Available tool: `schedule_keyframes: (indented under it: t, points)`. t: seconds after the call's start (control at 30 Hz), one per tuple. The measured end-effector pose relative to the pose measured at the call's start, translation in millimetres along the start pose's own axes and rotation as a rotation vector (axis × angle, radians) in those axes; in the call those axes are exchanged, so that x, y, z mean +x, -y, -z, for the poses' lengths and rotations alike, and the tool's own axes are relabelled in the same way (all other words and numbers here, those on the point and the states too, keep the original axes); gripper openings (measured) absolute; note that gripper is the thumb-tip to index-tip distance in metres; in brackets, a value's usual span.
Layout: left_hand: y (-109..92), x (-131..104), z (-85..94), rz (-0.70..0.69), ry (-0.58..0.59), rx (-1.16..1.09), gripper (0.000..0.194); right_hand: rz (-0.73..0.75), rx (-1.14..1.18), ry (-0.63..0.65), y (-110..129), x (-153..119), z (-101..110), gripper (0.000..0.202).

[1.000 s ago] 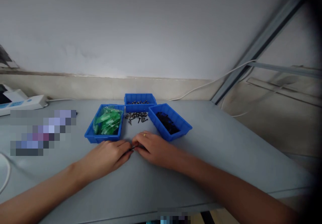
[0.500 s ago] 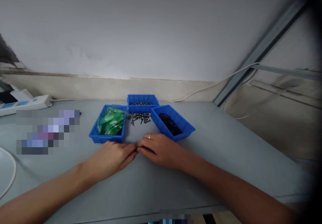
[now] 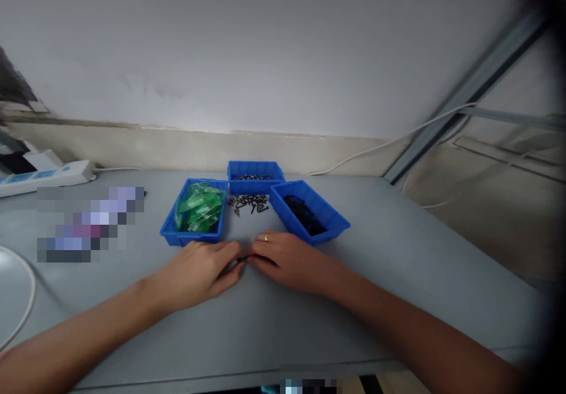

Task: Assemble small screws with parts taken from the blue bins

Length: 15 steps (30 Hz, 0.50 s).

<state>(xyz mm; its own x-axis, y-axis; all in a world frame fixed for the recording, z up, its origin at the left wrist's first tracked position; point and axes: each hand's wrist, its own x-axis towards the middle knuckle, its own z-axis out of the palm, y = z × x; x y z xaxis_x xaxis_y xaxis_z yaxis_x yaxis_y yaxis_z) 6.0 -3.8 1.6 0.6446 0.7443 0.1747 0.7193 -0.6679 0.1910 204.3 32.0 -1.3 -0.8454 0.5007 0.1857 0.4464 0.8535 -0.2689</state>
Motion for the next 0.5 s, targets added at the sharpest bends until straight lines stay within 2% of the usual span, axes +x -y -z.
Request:
schedule_keyframes:
  t: [0.33, 0.5]
  points:
    - [1.9, -1.9, -1.0, -0.112, -0.013, -0.034, 0.022, 0.013, 0.017, 0.032, -2.6, -1.6, -1.4, 0.017]
    - [-1.0, -1.1, 2.4, -0.007, -0.049, -0.019, 0.020, -0.008, -0.008, -0.021, 0.4, -2.7, -0.5, 0.016]
